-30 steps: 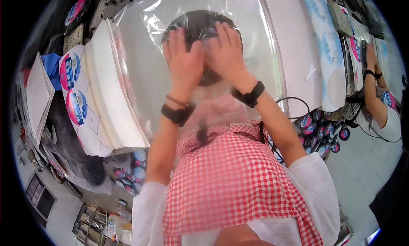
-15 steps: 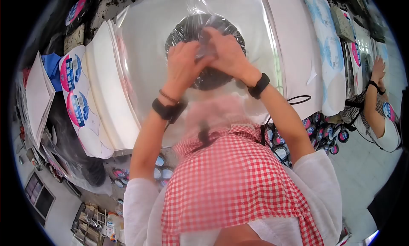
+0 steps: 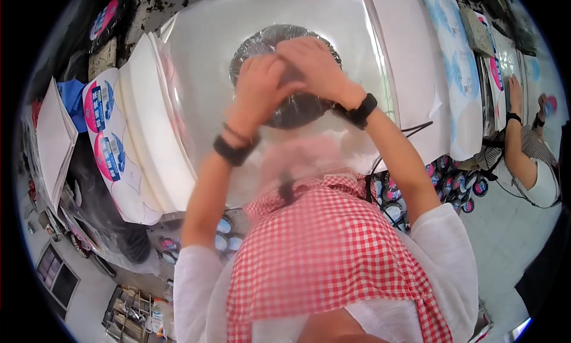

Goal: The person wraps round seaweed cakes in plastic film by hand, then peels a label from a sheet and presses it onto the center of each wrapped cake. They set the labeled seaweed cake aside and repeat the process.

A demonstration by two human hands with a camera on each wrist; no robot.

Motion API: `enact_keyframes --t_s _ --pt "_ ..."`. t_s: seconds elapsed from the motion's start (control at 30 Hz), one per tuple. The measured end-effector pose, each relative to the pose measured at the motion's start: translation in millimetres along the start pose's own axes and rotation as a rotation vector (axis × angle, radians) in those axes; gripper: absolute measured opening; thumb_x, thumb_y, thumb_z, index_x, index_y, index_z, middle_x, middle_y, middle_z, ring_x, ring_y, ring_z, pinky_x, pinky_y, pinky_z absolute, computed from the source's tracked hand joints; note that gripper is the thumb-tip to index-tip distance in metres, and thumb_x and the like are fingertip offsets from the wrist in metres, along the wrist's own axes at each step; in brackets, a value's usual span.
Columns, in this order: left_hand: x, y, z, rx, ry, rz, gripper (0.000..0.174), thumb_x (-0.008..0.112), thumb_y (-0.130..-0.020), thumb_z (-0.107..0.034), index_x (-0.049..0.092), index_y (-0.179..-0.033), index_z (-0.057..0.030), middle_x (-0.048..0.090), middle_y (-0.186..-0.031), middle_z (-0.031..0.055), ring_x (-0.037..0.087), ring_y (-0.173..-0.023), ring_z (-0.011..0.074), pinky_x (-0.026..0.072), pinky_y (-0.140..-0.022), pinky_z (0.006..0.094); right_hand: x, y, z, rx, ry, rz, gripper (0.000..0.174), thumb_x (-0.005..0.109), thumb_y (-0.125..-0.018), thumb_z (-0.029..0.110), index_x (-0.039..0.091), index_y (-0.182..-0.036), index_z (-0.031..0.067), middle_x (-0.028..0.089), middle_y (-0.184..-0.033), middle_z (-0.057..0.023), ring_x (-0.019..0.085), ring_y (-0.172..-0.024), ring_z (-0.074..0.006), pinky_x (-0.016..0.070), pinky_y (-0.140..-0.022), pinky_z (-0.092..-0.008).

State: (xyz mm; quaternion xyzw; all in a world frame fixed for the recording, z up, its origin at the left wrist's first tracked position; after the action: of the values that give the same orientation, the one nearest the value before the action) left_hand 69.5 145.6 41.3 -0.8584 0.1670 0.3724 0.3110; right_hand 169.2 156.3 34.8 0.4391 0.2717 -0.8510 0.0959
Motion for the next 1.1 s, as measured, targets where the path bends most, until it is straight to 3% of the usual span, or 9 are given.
enact_keyframes --t_s 0.1,0.43,0.73,0.83,0.87,0.9,0.93,1.0,1.1 --pt "-21 4 -3 -0.192 0.053 -0.382 0.061 0.070 -0.082 -0.041 0.050 -0.120 0.0022 0.056 -0.115 0.0156 0.051 -0.110 0.0349 0.0317 -0.102 0.0450 4 1 1 0.014 -0.008 0.049 0.038 0.070 -0.072 0.023 0.057 -0.105 0.0102 0.058 -0.112 -0.0030 0.051 -0.112 -0.0229 0.0369 -0.100 -0.0395" --pt "16 -10 0 -0.212 -0.207 -0.051 0.033 0.052 -0.092 -0.012 0.062 -0.123 -0.0207 0.060 -0.123 0.0056 0.054 -0.119 0.0224 0.0257 -0.109 0.0450 -39 33 0 0.162 -0.013 -0.014 0.065 0.070 -0.073 0.027 0.046 -0.124 -0.0053 0.045 -0.132 -0.0252 0.041 -0.125 -0.0411 0.0306 -0.108 -0.0492" --pt "23 -14 -24 -0.078 -0.277 0.048 0.026 0.058 -0.089 -0.020 0.067 -0.113 -0.0162 0.054 -0.130 0.0078 0.046 -0.127 0.0303 0.0298 -0.106 0.0488 -3 49 14 0.294 0.388 0.136 0.063 0.047 -0.089 0.032 0.040 -0.132 -0.0138 0.034 -0.144 -0.0302 0.026 -0.139 -0.0419 0.0181 -0.115 -0.0499" --pt "27 -9 -16 -0.073 -0.361 0.053 0.024 0.062 -0.088 -0.020 0.068 -0.110 -0.0160 0.054 -0.129 0.0070 0.046 -0.127 0.0289 0.0306 -0.106 0.0473 -41 54 -12 0.241 -0.362 0.224 0.051 0.054 -0.087 0.023 0.050 -0.129 -0.0060 0.041 -0.142 -0.0252 0.034 -0.135 -0.0378 0.0274 -0.112 -0.0444" --pt "29 -10 -15 -0.076 -0.391 0.053 0.023 0.063 -0.088 -0.020 0.068 -0.110 -0.0159 0.055 -0.128 0.0069 0.047 -0.127 0.0284 0.0309 -0.106 0.0469 -57 82 -71 0.629 -0.320 0.076 0.044 0.059 -0.086 0.023 0.056 -0.122 -0.0025 0.048 -0.135 -0.0226 0.046 -0.126 -0.0368 0.0344 -0.107 -0.0435" --pt "27 -12 -19 -0.082 -0.397 0.034 0.020 0.063 -0.088 -0.016 0.068 -0.107 -0.0160 0.056 -0.126 0.0065 0.048 -0.126 0.0276 0.0319 -0.105 0.0457 -116 109 -110 0.411 0.060 -0.206 0.044 0.060 -0.087 0.032 0.058 -0.115 -0.0025 0.053 -0.125 -0.0253 0.051 -0.116 -0.0392 0.0381 -0.104 -0.0426" --pt "26 -11 -20 -0.080 -0.390 0.037 0.020 0.060 -0.090 -0.017 0.068 -0.109 -0.0151 0.055 -0.127 0.0070 0.047 -0.127 0.0277 0.0308 -0.106 0.0453 -177 137 -149 0.848 0.350 -0.227 0.039 0.066 -0.078 0.025 0.056 -0.106 0.0010 0.059 -0.098 -0.0205 0.056 -0.098 -0.0352 0.0412 -0.094 -0.0445" --pt "27 -11 -18 -0.083 -0.375 0.037 0.022 0.054 -0.094 -0.019 0.067 -0.111 -0.0134 0.055 -0.130 0.0081 0.046 -0.128 0.0278 0.0285 -0.107 0.0447 -231 203 -186 0.959 1.299 -0.099 0.037 0.060 -0.086 0.036 0.058 -0.102 0.0031 0.053 -0.119 -0.0357 0.051 -0.111 -0.0490 0.0401 -0.094 -0.0551" --pt "29 -12 -17 -0.072 -0.366 0.001 0.020 0.059 -0.090 -0.017 0.068 -0.108 -0.0150 0.056 -0.128 0.0082 0.048 -0.126 0.0283 0.0304 -0.106 0.0456 -222 226 -220 0.923 1.074 0.104 0.029 0.059 -0.086 0.031 0.055 -0.098 0.0050 0.053 -0.114 -0.0402 0.054 -0.105 -0.0542 0.0488 -0.082 -0.0532"
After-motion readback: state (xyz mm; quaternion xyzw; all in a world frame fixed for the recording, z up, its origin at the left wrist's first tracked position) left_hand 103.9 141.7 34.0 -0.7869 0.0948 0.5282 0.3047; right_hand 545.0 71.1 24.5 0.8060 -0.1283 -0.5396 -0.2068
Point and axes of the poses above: each hand's wrist, its own y-axis away from the middle knuckle, its own x-axis out of the palm, z = x × y, the point moved 9 cm from there along -y, towards the middle knuckle
